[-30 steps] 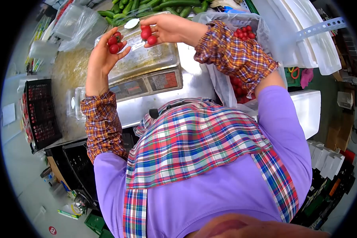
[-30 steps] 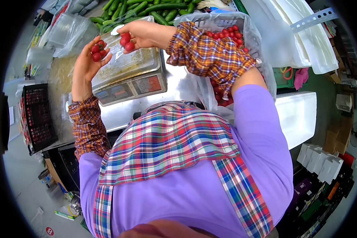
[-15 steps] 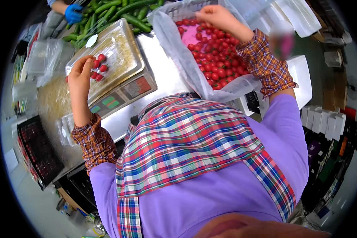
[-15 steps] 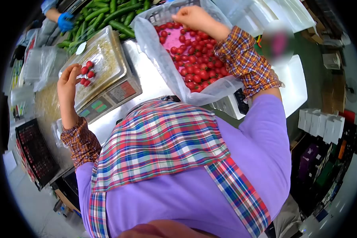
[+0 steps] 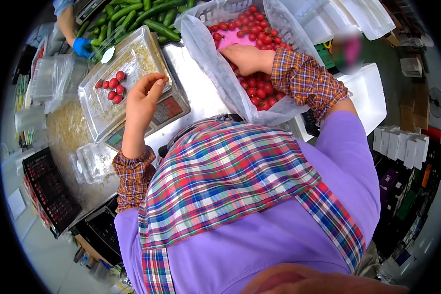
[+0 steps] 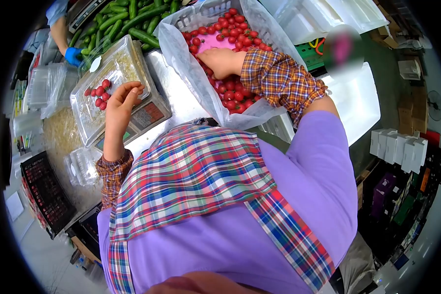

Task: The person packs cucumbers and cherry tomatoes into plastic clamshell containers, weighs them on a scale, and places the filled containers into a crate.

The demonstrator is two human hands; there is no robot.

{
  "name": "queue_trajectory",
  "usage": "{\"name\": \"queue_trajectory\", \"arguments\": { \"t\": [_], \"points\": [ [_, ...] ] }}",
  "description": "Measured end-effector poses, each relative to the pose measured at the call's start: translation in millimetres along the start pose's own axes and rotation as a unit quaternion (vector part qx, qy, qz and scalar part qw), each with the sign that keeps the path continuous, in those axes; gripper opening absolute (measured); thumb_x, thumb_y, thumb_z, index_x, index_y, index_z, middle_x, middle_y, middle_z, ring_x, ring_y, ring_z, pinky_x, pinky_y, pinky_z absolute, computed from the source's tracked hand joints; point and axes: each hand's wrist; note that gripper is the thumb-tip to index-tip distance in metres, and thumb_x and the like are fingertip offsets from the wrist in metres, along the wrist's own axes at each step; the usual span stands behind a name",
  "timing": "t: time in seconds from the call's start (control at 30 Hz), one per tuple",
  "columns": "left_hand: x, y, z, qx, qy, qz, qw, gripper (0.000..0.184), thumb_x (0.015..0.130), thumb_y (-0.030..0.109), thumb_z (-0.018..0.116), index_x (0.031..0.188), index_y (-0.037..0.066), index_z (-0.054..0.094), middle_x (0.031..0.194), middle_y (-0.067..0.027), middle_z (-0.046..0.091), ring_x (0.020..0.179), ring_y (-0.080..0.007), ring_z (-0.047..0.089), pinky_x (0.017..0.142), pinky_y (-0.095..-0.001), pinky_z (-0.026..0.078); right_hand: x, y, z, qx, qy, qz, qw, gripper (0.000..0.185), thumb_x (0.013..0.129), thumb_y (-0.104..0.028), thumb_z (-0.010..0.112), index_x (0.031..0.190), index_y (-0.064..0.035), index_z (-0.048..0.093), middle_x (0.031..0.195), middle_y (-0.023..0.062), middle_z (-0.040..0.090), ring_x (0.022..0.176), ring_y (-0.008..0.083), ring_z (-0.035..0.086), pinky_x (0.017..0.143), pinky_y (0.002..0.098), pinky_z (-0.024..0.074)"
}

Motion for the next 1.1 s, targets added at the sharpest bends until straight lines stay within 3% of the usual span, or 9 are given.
{"name": "queue_trajectory", "arguments": {
  "t": [0.17, 0.27, 0.3, 0.43, 0.57, 0.63, 0.73, 0.93, 1.1],
  "points": [
    [-8, -8, 1, -0.016, 0.006, -0.021, 1.0, 0.022, 0.091, 0.013, 0.055, 0.107, -0.001, 0.059, 0.1, -0.0068, 0.066, 0.089, -0.0104, 0.059, 0.073, -0.023, 0.046, 0, -6, -6, 0.11, -0.106, 0.111, 0.982, 0.066, 0.069, -0.025, 0.072, 0.125, -0.0033, 0.043, 0.117, 0.0203, 0.054, 0.109, 0.0364, 0.051, 0.087, 0.0429, 0.044],
    [-9, -15, 2, -0.016, -0.006, -0.026, 1.0, 0.022, 0.091, 0.013, 0.055, 0.107, -0.002, 0.059, 0.1, -0.0078, 0.066, 0.09, -0.0114, 0.06, 0.074, -0.0234, 0.047, -3, -8, 4, 0.169, 0.01, 0.038, 0.985, 0.069, 0.071, -0.027, 0.071, 0.129, -0.0036, 0.04, 0.12, 0.0219, 0.052, 0.106, 0.0366, 0.054, 0.088, 0.0421, 0.0438],
    [-9, -16, 5, -0.021, -0.011, -0.029, 0.999, 0.022, 0.091, 0.013, 0.055, 0.107, -0.002, 0.059, 0.1, -0.0076, 0.066, 0.09, -0.0114, 0.06, 0.074, -0.0234, 0.047, 8, 12, 32, 0.187, 0.104, -0.069, 0.974, 0.081, 0.066, -0.031, 0.075, 0.132, -0.004, 0.037, 0.119, 0.0217, 0.052, 0.099, 0.0348, 0.059, 0.079, 0.0414, 0.051],
    [-6, -15, 16, -0.026, -0.026, -0.034, 0.999, 0.022, 0.091, 0.013, 0.055, 0.108, 0.0, 0.059, 0.099, -0.0068, 0.066, 0.089, -0.0109, 0.06, 0.073, -0.0232, 0.047, 11, -2, 5, 0.395, -0.063, 0.136, 0.906, 0.079, 0.068, -0.034, 0.074, 0.132, -0.0073, 0.037, 0.119, 0.0192, 0.051, 0.089, 0.0277, 0.063, 0.056, 0.0361, 0.0581],
    [-3, -6, 22, -0.002, -0.051, -0.025, 0.998, 0.025, 0.093, 0.016, 0.053, 0.111, 0.0, 0.058, 0.105, -0.0084, 0.064, 0.096, -0.0145, 0.06, 0.076, -0.0243, 0.047, 13, -11, 4, 0.399, -0.023, 0.183, 0.898, 0.074, 0.069, -0.035, 0.074, 0.129, -0.0086, 0.04, 0.111, 0.0194, 0.055, 0.086, 0.0299, 0.063, 0.054, 0.0391, 0.0575],
    [-3, -7, 24, -0.013, -0.045, -0.019, 0.999, 0.022, 0.092, 0.014, 0.054, 0.108, 0.0, 0.059, 0.1, -0.0067, 0.065, 0.091, -0.0114, 0.059, 0.074, -0.0228, 0.047, 12, -15, 5, 0.395, -0.003, 0.186, 0.9, 0.071, 0.07, -0.035, 0.073, 0.127, -0.0087, 0.042, 0.107, 0.0187, 0.057, 0.085, 0.03, 0.063, 0.052, 0.0397, 0.0573],
    [-3, -10, 24, -0.019, -0.042, -0.019, 0.999, 0.02, 0.091, 0.012, 0.055, 0.106, 0.0, 0.06, 0.098, -0.0057, 0.066, 0.088, -0.0099, 0.059, 0.073, -0.022, 0.047, 7, -28, -10, 0.375, -0.025, 0.229, 0.898, 0.062, 0.074, -0.03, 0.07, 0.127, -0.0107, 0.044, 0.107, 0.015, 0.06, 0.071, 0.0249, 0.065, 0.05, 0.0341, 0.0549],
    [-5, -15, 22, -0.03, -0.05, -0.025, 0.998, 0.022, 0.092, 0.014, 0.054, 0.108, 0.0, 0.059, 0.1, -0.0066, 0.065, 0.091, -0.0115, 0.059, 0.074, -0.0228, 0.047, 15, -6, 28, 0.4, 0.077, 0.193, 0.893, 0.043, 0.079, -0.024, 0.067, 0.116, -0.0086, 0.053, 0.098, 0.0148, 0.061, 0.06, 0.0243, 0.064, 0.046, 0.0349, 0.055],
    [-10, -12, 18, -0.049, -0.044, -0.03, 0.997, 0.022, 0.092, 0.014, 0.054, 0.108, 0.0, 0.059, 0.101, -0.0071, 0.065, 0.091, -0.0118, 0.059, 0.075, -0.0236, 0.047, -2, -2, 1, 0.485, 0.066, 0.213, 0.846, 0.031, 0.086, -0.02, 0.061, 0.114, -0.0086, 0.057, 0.093, 0.0029, 0.062, 0.067, 0.0111, 0.06, 0.046, 0.0256, 0.0495]
  ]
}}
Point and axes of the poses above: each hand's wrist, its own x-axis towards the middle knuckle, its own z-axis out of the palm, y = z × x
